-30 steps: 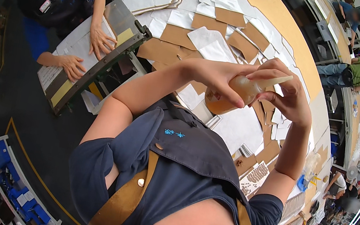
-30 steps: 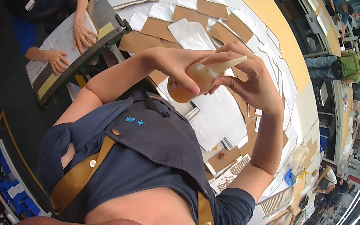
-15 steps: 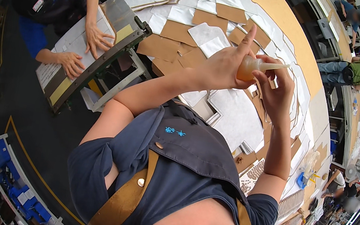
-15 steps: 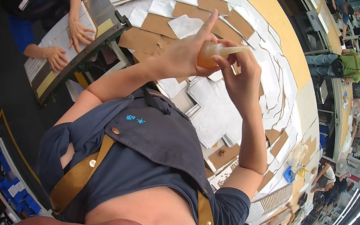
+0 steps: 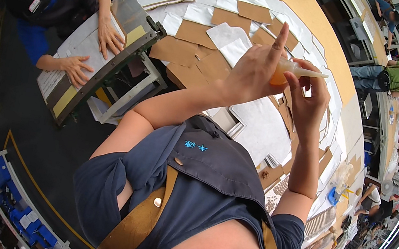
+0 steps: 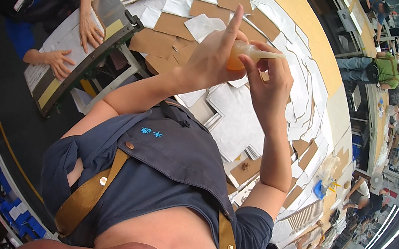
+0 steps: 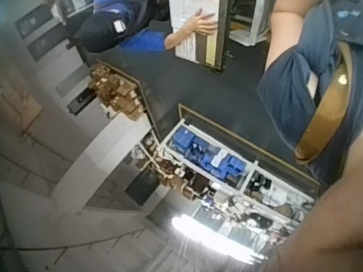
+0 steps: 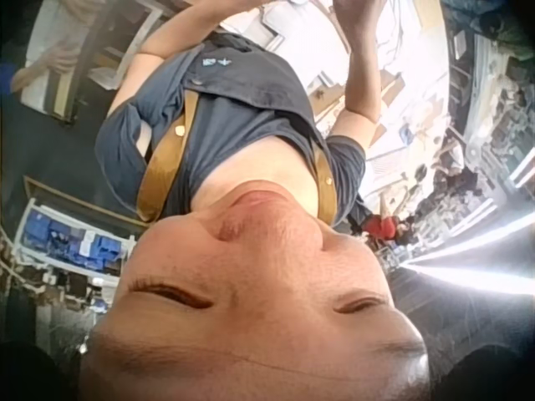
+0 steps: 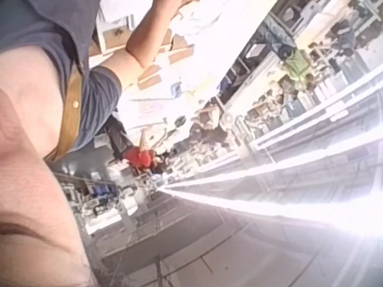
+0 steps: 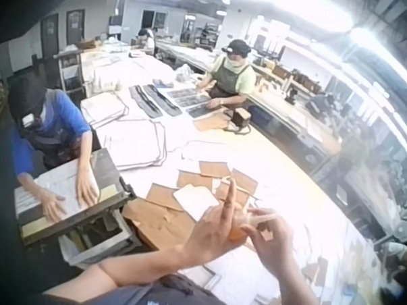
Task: The person applies glue from a glue bottle to leather pieces and stiffener sheets using a glue dispenser, then assembles the multi-layered components by hand for bag or wallet production.
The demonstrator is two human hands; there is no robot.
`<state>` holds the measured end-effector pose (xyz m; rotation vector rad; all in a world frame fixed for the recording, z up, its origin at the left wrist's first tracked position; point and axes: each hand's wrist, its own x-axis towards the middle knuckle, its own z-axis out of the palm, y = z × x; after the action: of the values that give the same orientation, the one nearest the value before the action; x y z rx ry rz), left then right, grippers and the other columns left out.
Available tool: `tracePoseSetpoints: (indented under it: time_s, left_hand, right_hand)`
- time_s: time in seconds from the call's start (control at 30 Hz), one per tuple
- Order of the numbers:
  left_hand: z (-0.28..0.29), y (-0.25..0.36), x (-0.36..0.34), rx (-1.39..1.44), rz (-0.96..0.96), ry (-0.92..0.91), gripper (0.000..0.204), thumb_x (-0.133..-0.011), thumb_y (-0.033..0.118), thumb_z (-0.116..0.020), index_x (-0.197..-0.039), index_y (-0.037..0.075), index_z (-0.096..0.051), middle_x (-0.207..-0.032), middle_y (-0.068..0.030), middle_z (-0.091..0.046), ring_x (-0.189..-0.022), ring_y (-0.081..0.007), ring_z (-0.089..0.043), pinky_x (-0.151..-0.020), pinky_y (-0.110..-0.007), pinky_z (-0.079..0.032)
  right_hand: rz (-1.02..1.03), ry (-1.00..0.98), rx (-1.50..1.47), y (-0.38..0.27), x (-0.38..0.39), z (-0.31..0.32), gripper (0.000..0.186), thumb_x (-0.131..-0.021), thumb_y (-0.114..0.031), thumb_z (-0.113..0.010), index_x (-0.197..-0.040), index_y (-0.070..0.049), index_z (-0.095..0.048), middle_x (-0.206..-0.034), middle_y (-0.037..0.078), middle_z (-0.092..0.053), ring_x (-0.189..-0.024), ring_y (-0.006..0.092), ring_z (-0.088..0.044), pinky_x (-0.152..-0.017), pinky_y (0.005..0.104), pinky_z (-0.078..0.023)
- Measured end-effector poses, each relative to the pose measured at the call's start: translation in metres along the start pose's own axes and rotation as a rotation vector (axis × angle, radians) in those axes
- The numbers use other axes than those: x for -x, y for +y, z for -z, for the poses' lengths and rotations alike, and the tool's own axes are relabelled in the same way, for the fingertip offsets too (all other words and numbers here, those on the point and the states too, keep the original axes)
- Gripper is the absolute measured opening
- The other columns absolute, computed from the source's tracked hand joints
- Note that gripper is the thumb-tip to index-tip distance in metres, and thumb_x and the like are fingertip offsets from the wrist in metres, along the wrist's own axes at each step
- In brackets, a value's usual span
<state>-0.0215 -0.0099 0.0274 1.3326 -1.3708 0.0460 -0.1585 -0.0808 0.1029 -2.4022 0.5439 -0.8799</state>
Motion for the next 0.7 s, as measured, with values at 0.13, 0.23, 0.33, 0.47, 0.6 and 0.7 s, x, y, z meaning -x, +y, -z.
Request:
tracePoseSetpoints:
  time_s: [0.13,0.23,0.33,0.47,0.6,0.7]
  left_hand:
    - [0.007,0.005,0.0,0.176,0.003,-0.129,0.122,-0.076,0.021,-0.083,-0.158,-0.001,0.004,-0.11,-0.0148,-0.062,-0.099,-0.034,-0.061,-0.09,-0.042,-0.047]
    - [0.011,0.01,-0.003,0.331,0.048,-0.25,0.119,-0.078,0.019,-0.082,-0.159,-0.001,0.003,-0.115,-0.0142,-0.061,-0.104,-0.0317,-0.06,-0.091,-0.04,-0.048]
    - [0.017,0.011,-0.008,0.521,0.123,-0.423,0.116,-0.081,0.016,-0.08,-0.159,0.0,0.005,-0.121,-0.0147,-0.059,-0.108,-0.0262,-0.06,-0.092,-0.039,-0.049]
    - [0.037,0.016,-0.023,0.977,0.292,-0.787,0.12,-0.078,0.026,-0.083,-0.156,-0.007,0.002,-0.123,-0.0202,-0.06,-0.116,-0.0259,-0.061,-0.094,-0.032,-0.049]
    - [0.033,0.012,-0.023,1.002,0.167,-0.821,0.11,-0.08,0.009,-0.076,-0.16,0.001,-0.001,-0.144,-0.0154,-0.046,-0.108,-0.0192,-0.063,-0.091,-0.033,-0.055]
    - [0.035,0.014,-0.026,0.991,0.107,-0.786,0.11,-0.08,0.01,-0.075,-0.16,0.001,0.0,-0.142,-0.0158,-0.047,-0.112,-0.0204,-0.062,-0.095,-0.032,-0.052]
  right_hand:
    - [0.232,-0.155,0.057,0.008,-0.009,0.02,0.031,-0.079,-0.011,-0.083,-0.106,-0.004,-0.069,-0.099,0.005,-0.07,-0.076,0.0171,-0.058,-0.067,0.0286,-0.05]
    - [0.241,-0.263,0.089,0.0,-0.016,0.036,0.033,-0.076,-0.009,-0.084,-0.106,-0.005,-0.069,-0.092,0.005,-0.067,-0.077,0.0186,-0.057,-0.066,0.0307,-0.049]
    - [0.257,-0.342,0.062,-0.006,-0.021,0.046,0.036,-0.074,-0.007,-0.084,-0.107,-0.006,-0.07,-0.087,0.004,-0.063,-0.077,0.0193,-0.055,-0.068,0.0324,-0.048]
    - [0.225,-0.489,-0.056,-0.014,-0.024,0.059,0.037,-0.073,-0.011,-0.083,-0.107,-0.006,-0.071,-0.091,0.004,-0.066,-0.082,0.0216,-0.058,-0.072,0.034,-0.049]
    - [0.199,-0.632,-0.206,-0.021,-0.032,0.068,0.031,-0.078,-0.014,-0.08,-0.107,-0.005,-0.071,-0.103,0.006,-0.07,-0.094,0.0263,-0.061,-0.082,0.0381,-0.051]
    - [0.163,-0.659,-0.307,-0.02,-0.031,0.069,0.029,-0.082,-0.013,-0.077,-0.109,-0.003,-0.07,-0.107,0.007,-0.071,-0.099,0.0282,-0.061,-0.087,0.0408,-0.05]
